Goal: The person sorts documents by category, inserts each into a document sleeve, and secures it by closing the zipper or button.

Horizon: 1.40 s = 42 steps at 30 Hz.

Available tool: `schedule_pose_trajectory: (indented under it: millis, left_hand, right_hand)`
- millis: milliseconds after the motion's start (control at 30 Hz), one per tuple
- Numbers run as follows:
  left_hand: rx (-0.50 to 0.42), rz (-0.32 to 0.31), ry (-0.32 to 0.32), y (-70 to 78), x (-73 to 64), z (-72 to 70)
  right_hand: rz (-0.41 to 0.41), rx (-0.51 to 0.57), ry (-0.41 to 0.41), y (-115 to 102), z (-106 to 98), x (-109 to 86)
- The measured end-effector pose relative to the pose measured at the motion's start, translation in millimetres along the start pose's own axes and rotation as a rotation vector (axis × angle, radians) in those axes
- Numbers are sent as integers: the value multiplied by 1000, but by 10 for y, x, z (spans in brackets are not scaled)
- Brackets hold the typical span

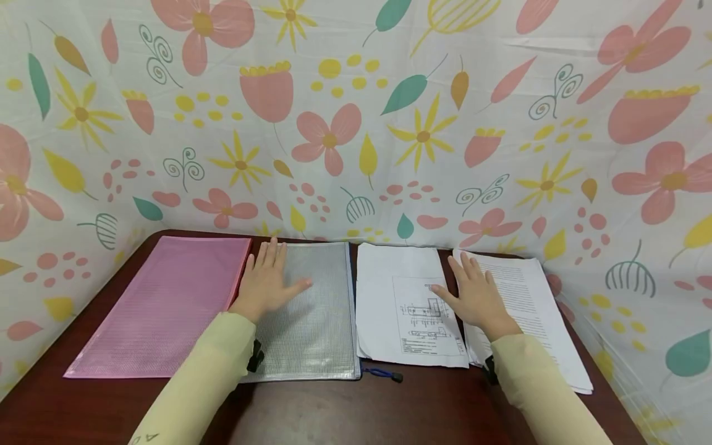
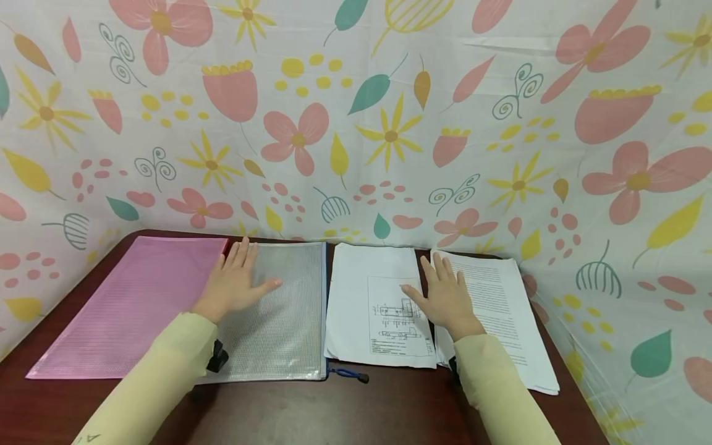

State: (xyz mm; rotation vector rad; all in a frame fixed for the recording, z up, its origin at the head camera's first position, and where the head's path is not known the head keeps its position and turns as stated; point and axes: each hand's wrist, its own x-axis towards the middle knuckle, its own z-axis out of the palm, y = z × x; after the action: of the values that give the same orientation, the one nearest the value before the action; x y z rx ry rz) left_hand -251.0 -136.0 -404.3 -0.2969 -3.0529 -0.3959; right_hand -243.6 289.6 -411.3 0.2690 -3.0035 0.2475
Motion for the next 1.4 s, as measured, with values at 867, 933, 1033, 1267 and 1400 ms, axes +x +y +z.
schedule_pose_trajectory:
  millis: [867,933,1033,1267,1400]
  left_hand:
    - [16,-58,-54,450,70,381]
    - [26,-66,-60,477,64,398]
    - [27,-73,-70,514,51,416]
    - [20,-87,-109,600,19,426]
    - [30,-94,-126,645,22,445]
  right_hand:
    - [94,206,-135,-30,217,-46]
    - [109,219,-152,-31,228,-46]
    - [123,227,-172,-38,244,-44]
    - [156,233,-173,-75,240,-33]
    - [160,223,-172,-103,233,-18]
